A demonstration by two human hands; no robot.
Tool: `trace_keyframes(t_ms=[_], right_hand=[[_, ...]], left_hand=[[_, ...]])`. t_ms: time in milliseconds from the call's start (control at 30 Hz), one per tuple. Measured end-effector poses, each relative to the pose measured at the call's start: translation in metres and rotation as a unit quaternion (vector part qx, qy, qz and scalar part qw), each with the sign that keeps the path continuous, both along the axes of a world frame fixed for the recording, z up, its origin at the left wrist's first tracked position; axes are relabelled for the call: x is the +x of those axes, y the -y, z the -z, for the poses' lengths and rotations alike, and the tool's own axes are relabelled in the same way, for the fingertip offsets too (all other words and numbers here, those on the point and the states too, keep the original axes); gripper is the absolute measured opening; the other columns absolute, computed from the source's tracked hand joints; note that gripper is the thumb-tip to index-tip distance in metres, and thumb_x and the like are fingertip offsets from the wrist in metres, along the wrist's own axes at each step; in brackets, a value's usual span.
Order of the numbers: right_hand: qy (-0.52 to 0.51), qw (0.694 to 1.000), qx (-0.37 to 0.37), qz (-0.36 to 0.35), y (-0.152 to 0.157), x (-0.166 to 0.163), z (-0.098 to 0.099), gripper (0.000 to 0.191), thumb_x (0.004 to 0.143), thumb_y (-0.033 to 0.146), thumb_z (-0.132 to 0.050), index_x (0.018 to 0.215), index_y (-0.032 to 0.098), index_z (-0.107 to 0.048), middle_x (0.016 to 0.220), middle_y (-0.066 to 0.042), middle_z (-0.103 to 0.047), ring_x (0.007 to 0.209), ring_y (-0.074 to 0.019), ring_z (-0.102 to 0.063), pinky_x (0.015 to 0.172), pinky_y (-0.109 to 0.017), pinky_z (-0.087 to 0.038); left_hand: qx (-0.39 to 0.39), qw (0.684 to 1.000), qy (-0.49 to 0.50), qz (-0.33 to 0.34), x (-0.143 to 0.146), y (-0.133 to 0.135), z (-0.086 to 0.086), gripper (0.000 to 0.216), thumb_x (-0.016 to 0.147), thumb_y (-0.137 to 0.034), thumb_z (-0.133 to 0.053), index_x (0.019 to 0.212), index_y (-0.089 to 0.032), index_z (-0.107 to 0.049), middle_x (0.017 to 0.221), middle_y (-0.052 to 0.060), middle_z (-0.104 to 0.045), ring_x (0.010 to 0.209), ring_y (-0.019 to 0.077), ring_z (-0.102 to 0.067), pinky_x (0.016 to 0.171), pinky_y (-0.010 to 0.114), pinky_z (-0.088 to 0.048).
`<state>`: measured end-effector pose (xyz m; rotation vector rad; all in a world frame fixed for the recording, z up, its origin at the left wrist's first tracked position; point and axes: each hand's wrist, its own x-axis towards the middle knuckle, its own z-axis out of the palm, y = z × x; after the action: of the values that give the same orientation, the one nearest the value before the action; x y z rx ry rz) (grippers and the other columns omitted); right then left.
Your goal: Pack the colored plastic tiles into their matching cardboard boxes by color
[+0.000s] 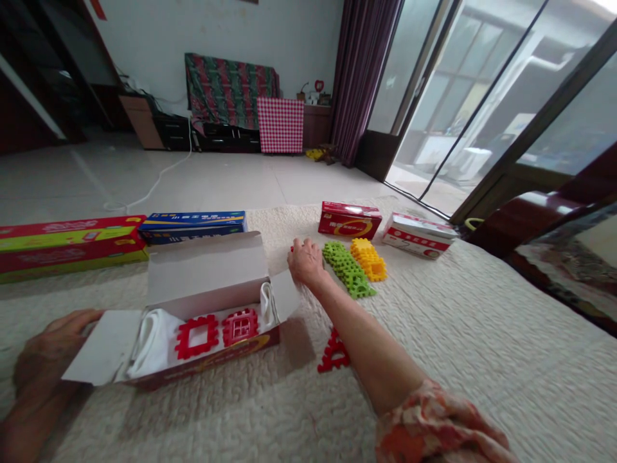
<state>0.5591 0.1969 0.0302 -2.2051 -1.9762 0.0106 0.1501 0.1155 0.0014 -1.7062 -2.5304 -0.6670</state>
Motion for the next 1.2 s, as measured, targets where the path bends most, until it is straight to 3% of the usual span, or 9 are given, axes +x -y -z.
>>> trace_keyframes(t_ms=[167, 433, 567, 733, 867, 967, 1033, 1133, 1200], right_hand=[[-0.007, 0.999, 0.020, -0.029, 0.020, 0.004, -0.005, 0.032, 0.096, 0.029, -0.045, 0.123, 0.015, -0.057, 0.126, -0.017, -0.058, 0.111, -0.0277, -0.056, 0.093, -0.037, -0.043], [-0.040, 0.996, 0.059, -0.050, 0.056, 0.009, -0.003, 0.027, 0.094, 0.030, -0.050, 0.111, 0.015, -0.063, 0.128, -0.016, -0.057, 0.108, -0.0238, -0.056, 0.093, -0.031, -0.042], [-0.015, 0.998, 0.045, -0.045, 0.054, 0.011, -0.009, 0.030, 0.093, 0.039, -0.052, 0.104, 0.016, -0.068, 0.126, -0.015, -0.062, 0.110, -0.0274, -0.057, 0.092, -0.036, -0.041], [0.020, 0.999, 0.037, -0.031, 0.046, 0.010, -0.026, 0.046, 0.098, 0.050, -0.042, 0.085, 0.017, -0.072, 0.107, -0.015, -0.071, 0.104, -0.0288, -0.060, 0.091, -0.041, -0.040], [-0.004, 0.998, 0.047, -0.035, 0.043, 0.015, -0.032, 0.044, 0.093, 0.053, -0.050, 0.076, 0.019, -0.072, 0.097, -0.012, -0.073, 0.101, -0.0290, -0.062, 0.090, -0.042, -0.040], [-0.043, 0.996, 0.066, -0.045, 0.039, 0.022, -0.034, 0.037, 0.092, 0.046, -0.050, 0.083, 0.018, -0.073, 0.098, -0.011, -0.073, 0.098, -0.0265, -0.064, 0.089, -0.039, -0.042], [-0.057, 0.995, 0.061, -0.061, 0.031, 0.026, -0.038, 0.031, 0.093, 0.034, -0.049, 0.101, 0.016, -0.073, 0.107, -0.012, -0.072, 0.097, -0.0228, -0.064, 0.087, -0.034, -0.044], [-0.042, 0.996, 0.000, -0.083, 0.013, 0.029, -0.044, 0.042, 0.085, 0.023, -0.056, 0.125, 0.014, -0.066, 0.116, -0.013, -0.071, 0.098, -0.0217, -0.066, 0.083, -0.029, -0.046], [-0.034, 0.994, -0.053, -0.093, 0.001, 0.029, -0.046, 0.042, 0.079, 0.020, -0.062, 0.120, 0.016, -0.070, 0.108, -0.011, -0.075, 0.092, -0.0223, -0.068, 0.077, -0.028, -0.048]], left_hand=[[0.015, 1.000, -0.014, 0.003, -0.004, 0.000, 0.005, 0.043, 0.085, -0.040, -0.041, 0.099, -0.019, -0.076, 0.127, 0.012, -0.069, 0.110, 0.0315, -0.066, 0.099, 0.047, -0.052], [-0.030, 0.999, 0.006, -0.010, 0.005, 0.001, -0.007, 0.046, 0.086, -0.038, -0.040, 0.105, -0.016, -0.075, 0.134, 0.013, -0.065, 0.116, 0.0326, -0.064, 0.104, 0.047, -0.049], [-0.029, 0.999, 0.003, -0.019, 0.001, 0.000, -0.004, 0.042, 0.086, -0.039, -0.043, 0.102, -0.019, -0.076, 0.133, 0.010, -0.067, 0.116, 0.0302, -0.064, 0.104, 0.045, -0.049], [-0.001, 1.000, -0.011, -0.004, -0.003, -0.001, 0.001, 0.042, 0.086, -0.038, -0.041, 0.097, -0.019, -0.076, 0.128, 0.012, -0.069, 0.113, 0.0305, -0.065, 0.103, 0.045, -0.049], [0.028, 1.000, -0.003, -0.002, -0.005, -0.001, 0.005, 0.035, 0.083, -0.039, -0.045, 0.091, -0.023, -0.076, 0.122, 0.009, -0.072, 0.107, 0.0297, -0.067, 0.099, 0.045, -0.051], [0.035, 0.999, -0.009, -0.002, -0.006, -0.001, 0.006, 0.033, 0.082, -0.039, -0.046, 0.090, -0.025, -0.076, 0.120, 0.008, -0.072, 0.105, 0.0294, -0.067, 0.098, 0.045, -0.052], [0.027, 1.000, -0.009, 0.003, -0.005, -0.001, 0.006, 0.037, 0.083, -0.039, -0.045, 0.093, -0.022, -0.076, 0.123, 0.010, -0.071, 0.106, 0.0309, -0.067, 0.099, 0.047, -0.051], [0.017, 1.000, -0.002, 0.001, -0.005, -0.001, 0.006, 0.041, 0.083, -0.042, -0.043, 0.097, -0.020, -0.076, 0.125, 0.012, -0.070, 0.107, 0.0324, -0.066, 0.099, 0.048, -0.051], [0.027, 1.000, 0.000, -0.001, -0.007, -0.001, 0.007, 0.041, 0.083, -0.043, -0.043, 0.095, -0.020, -0.076, 0.122, 0.012, -0.071, 0.107, 0.0322, -0.066, 0.100, 0.049, -0.051]])
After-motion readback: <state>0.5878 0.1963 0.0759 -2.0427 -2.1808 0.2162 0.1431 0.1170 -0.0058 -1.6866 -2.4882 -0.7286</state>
